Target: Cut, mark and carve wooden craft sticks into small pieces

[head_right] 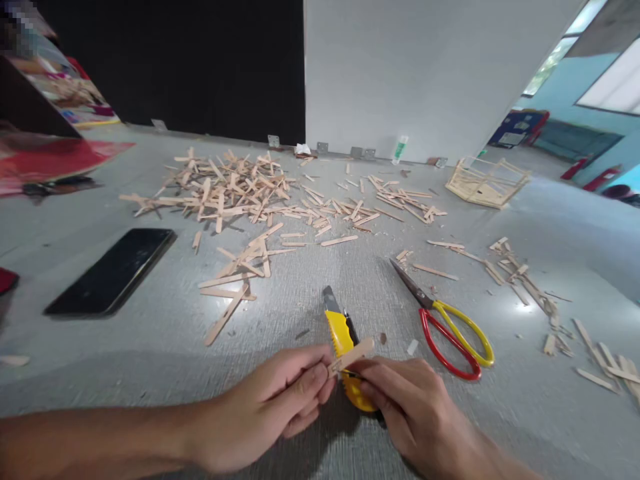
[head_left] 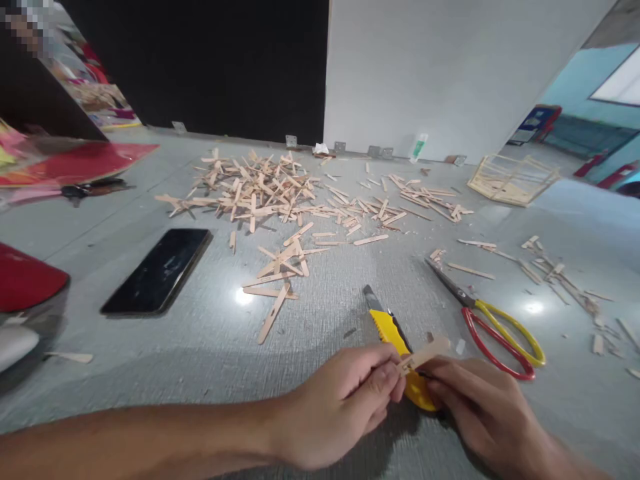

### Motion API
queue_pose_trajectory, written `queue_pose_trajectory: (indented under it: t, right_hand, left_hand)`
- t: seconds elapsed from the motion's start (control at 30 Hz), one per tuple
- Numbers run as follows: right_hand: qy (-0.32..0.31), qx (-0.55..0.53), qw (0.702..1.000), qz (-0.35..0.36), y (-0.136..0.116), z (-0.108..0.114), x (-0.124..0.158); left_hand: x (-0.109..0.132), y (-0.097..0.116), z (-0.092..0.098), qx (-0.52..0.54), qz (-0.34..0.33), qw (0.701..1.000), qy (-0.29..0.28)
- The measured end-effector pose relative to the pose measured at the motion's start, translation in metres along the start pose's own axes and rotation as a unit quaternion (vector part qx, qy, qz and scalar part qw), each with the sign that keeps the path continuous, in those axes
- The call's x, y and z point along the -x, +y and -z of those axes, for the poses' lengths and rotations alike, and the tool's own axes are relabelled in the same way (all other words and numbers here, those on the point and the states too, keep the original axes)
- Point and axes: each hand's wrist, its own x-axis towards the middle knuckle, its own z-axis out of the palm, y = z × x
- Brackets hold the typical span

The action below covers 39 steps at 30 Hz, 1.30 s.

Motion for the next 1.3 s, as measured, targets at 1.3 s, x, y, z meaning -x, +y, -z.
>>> queue_pose_trajectory:
  t: [1.3]
  right_hand:
    - [0.037, -0.03, 0.998, 0.031, 0.0, 0.005, -0.001]
  left_hand:
    - [-0.007, 0.008, 0.013, 0.02, -0.036, 0.995, -0.088]
